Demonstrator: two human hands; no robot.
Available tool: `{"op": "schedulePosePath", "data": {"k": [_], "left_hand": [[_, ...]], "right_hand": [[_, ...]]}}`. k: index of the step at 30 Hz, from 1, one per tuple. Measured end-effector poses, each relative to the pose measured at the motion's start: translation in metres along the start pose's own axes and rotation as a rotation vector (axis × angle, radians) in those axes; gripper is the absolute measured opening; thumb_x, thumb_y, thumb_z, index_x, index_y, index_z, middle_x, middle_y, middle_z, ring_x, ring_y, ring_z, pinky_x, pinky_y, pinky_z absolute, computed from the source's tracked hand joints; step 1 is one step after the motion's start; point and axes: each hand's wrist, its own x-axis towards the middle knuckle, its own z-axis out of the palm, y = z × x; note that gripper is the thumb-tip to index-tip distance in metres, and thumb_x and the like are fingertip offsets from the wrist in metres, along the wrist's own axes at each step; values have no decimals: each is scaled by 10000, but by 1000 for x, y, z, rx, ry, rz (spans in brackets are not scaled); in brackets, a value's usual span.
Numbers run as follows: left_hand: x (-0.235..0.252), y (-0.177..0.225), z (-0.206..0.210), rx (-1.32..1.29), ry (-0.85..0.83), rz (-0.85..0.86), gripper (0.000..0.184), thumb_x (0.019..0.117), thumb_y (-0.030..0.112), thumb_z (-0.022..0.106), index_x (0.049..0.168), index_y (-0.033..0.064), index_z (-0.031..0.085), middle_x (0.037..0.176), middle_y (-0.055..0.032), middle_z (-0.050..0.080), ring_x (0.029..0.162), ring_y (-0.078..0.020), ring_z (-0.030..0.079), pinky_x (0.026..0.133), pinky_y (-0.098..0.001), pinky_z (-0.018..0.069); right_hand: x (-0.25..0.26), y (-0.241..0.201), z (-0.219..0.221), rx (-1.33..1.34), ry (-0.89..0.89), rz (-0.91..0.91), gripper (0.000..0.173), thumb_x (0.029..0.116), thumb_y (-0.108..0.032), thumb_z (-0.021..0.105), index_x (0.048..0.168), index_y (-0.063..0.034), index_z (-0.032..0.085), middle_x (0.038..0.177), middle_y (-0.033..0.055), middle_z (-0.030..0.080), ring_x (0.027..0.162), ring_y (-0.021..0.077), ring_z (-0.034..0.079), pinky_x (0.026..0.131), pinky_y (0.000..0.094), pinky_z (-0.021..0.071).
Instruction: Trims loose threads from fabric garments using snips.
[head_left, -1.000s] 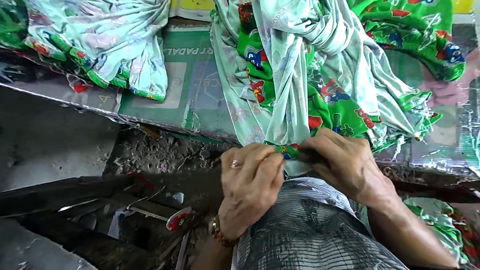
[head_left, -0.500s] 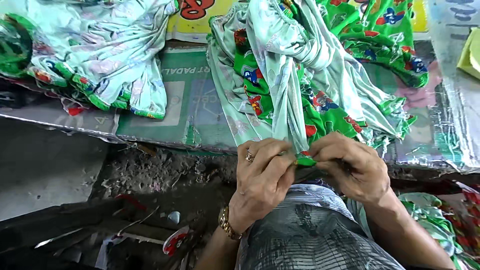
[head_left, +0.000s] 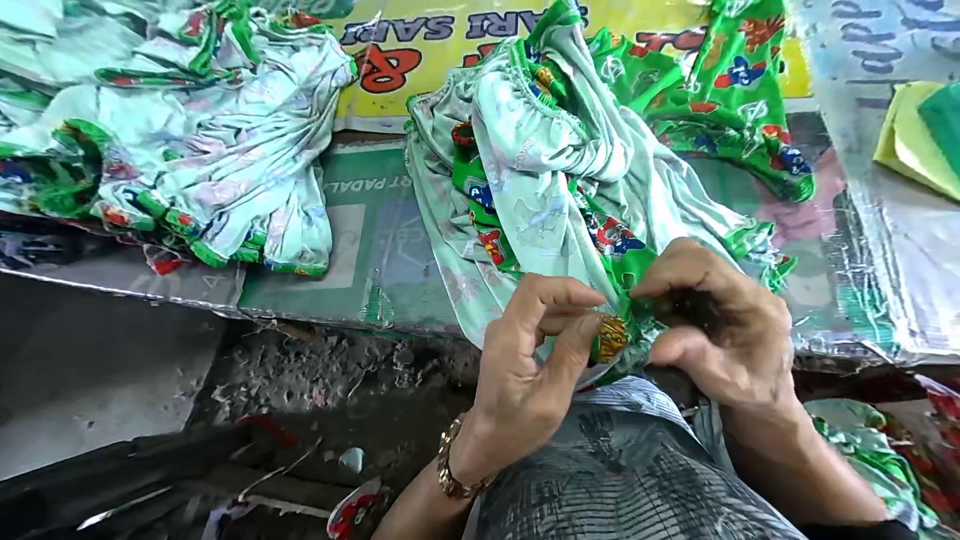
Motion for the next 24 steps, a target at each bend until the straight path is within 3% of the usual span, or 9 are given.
{"op": "schedulePosePath", "data": {"k": [2,5,12,15,18,20,21,23,24], "left_hand": [[1,0,9,101,-23,57,151,1041,68,565,1187,33,582,995,-14,696,865,-19,685,795,-192,596],[3,-3,19,164,-20,82,170,1039,54,562,1201,16,601,992,-24,706,859,-20,686,779,-180,595],[8,-11,30,58,-62,8,102,1034,50,557,1129,52,593,952,15,678,826,14,653,758,-153,567],[15,-11,17,280,-179,58,163,1064,130,539,1125,12,633,989,-21,715,897,-3,676,804,-168,571],[42,-5,-6,915,-181,198,261,1023,250,606,1197,82,705,1288,-62,699,1122,-163,686,898,-368,565],[68,-4,-21,1164,-142,203,423,999,325,646,1352,92,640,1524,-155,519,1172,-318,653,864,-507,533],[79,-6,-28,1228,-144,176,515,992,374,655,1434,121,579,1575,-164,449,1151,-328,650,838,-508,540],[94,-10,-38,1264,-225,137,562,984,355,677,1483,140,533,1485,-192,512,1038,-347,665,752,-503,541],[101,-13,-41,1237,-264,143,430,987,258,677,1384,111,608,1312,-191,614,960,-354,674,729,-510,533]], "right_hand": [[-4,-4,-2,-45,-14,-26,254,945,-324,749,1052,-113,657,892,-60,573,749,-61,530,630,74,460],[-7,-4,-3,-86,47,-62,90,977,-147,691,940,-65,689,836,-21,610,752,-22,575,666,107,488],[-20,15,-16,215,111,140,223,1065,-268,562,905,-127,627,747,-87,586,610,-58,531,545,97,464],[-23,23,-21,192,99,138,325,1081,-311,525,809,-136,549,671,-84,496,594,-49,472,546,119,401],[-29,33,-22,72,65,143,390,1075,-309,546,750,-92,544,651,-71,496,611,-68,478,567,97,396],[-33,40,-18,-8,48,161,355,1053,-250,574,752,-60,582,658,-56,522,616,-67,481,572,94,392],[-35,43,-16,-28,46,168,347,1047,-244,582,756,-55,597,660,-54,531,615,-67,482,570,94,391],[-38,44,-14,-22,56,166,351,1053,-259,580,769,-54,600,665,-53,533,617,-71,478,570,90,388],[-39,44,-15,4,67,158,344,1056,-256,574,780,-52,603,672,-56,538,620,-75,481,574,85,392]]}}
